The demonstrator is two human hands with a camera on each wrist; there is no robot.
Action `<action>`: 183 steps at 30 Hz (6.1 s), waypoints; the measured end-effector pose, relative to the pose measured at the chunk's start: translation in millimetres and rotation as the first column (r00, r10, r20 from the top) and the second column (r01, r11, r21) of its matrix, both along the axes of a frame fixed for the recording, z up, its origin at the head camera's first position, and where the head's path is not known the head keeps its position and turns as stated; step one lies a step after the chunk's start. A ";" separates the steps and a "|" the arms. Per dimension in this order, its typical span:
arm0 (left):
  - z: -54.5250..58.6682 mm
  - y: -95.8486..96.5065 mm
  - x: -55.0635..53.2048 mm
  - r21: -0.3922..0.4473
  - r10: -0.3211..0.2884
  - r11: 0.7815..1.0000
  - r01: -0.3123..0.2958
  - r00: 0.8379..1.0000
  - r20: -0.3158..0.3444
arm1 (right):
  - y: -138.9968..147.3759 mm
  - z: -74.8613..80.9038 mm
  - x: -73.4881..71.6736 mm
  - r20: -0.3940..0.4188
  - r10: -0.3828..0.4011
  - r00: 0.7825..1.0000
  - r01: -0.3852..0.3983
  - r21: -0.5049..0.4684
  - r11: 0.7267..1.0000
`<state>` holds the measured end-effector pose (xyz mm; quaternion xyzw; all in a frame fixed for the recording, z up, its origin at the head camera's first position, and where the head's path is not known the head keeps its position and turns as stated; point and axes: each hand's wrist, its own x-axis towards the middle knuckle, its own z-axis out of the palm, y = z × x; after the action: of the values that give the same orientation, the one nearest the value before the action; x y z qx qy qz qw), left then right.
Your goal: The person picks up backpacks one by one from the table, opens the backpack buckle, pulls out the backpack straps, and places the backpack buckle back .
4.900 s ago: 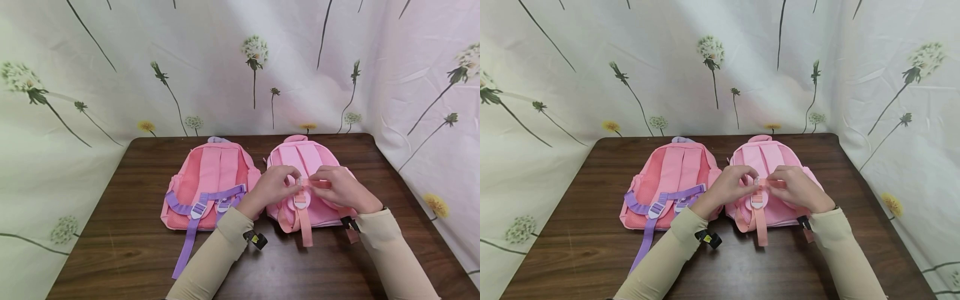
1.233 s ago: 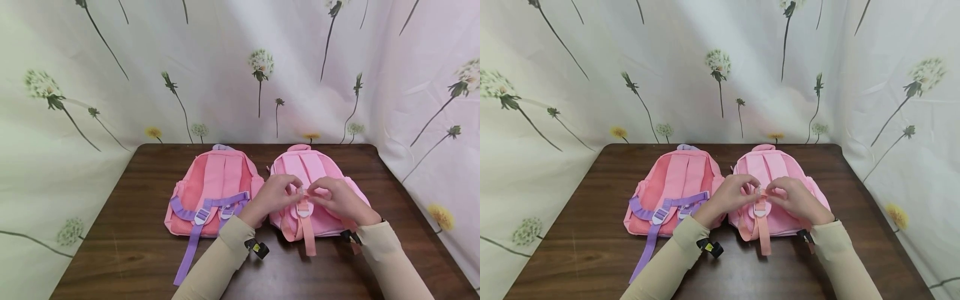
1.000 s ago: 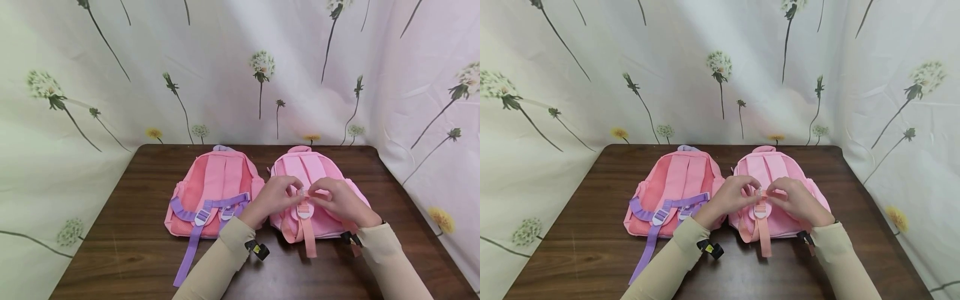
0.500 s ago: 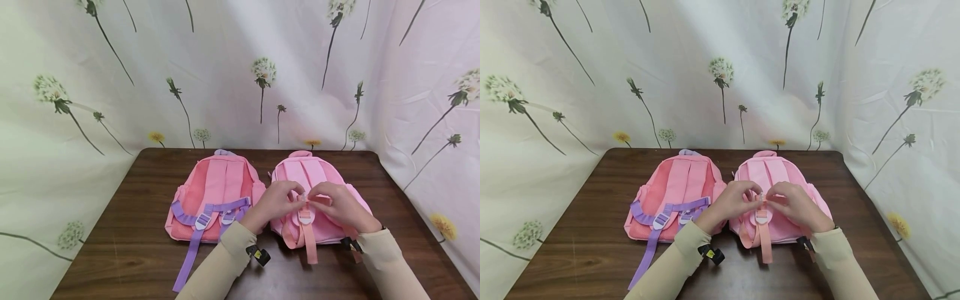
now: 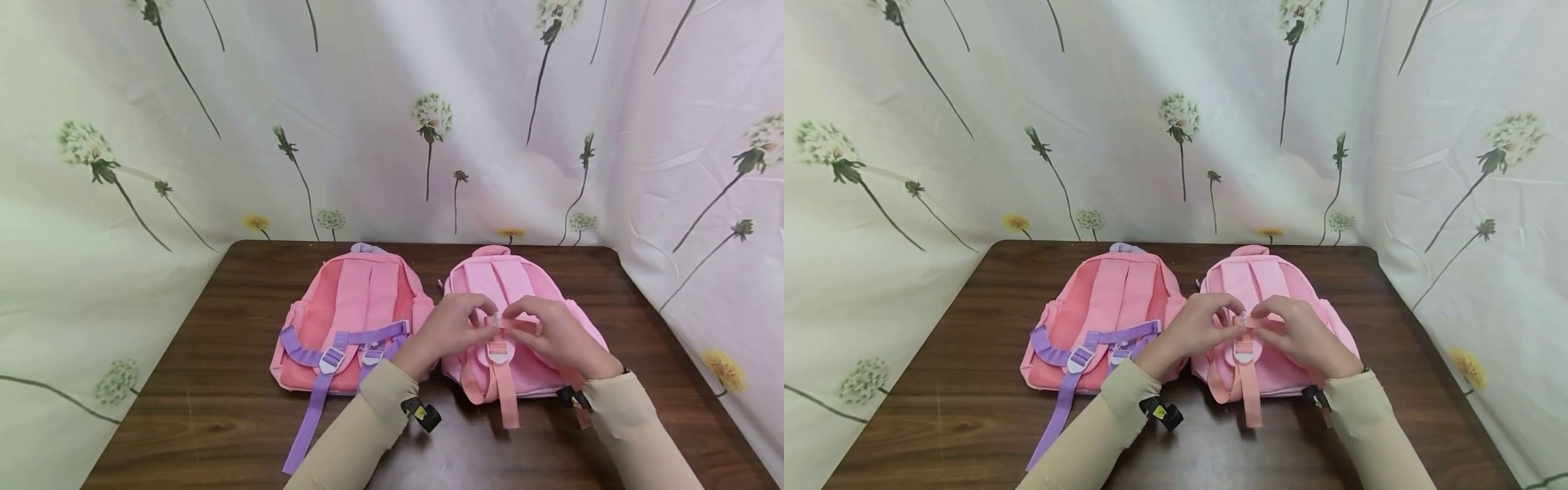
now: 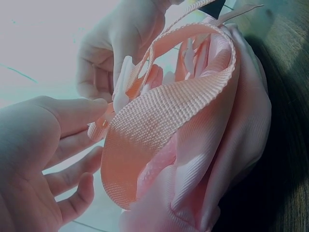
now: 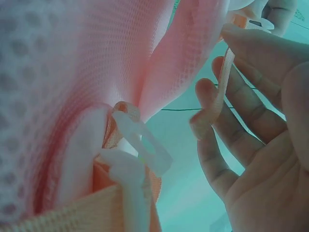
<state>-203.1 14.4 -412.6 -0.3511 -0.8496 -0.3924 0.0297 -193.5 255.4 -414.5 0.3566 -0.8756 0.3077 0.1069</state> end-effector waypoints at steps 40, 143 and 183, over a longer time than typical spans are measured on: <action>-3.5 2.2 -2.5 0.044 -0.026 0.999 0.025 1.000 0.003 | 3.6 -6.5 -4.2 -0.009 0.033 0.999 -0.033 -0.009 0.999; -6.2 0.6 -6.0 0.035 -0.021 0.999 0.024 0.996 -0.086 | 6.6 -4.9 -6.3 -0.021 0.017 1.000 -0.017 0.001 1.000; -6.5 2.7 -6.5 0.070 -0.054 0.996 0.060 0.996 -0.077 | 4.9 -6.6 -7.5 -0.030 0.043 0.999 -0.044 -0.025 0.999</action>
<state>-209.6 17.1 -419.1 -0.3885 -0.8227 -0.4102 0.0631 -201.0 260.2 -421.1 0.3786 -0.8619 0.3161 0.1178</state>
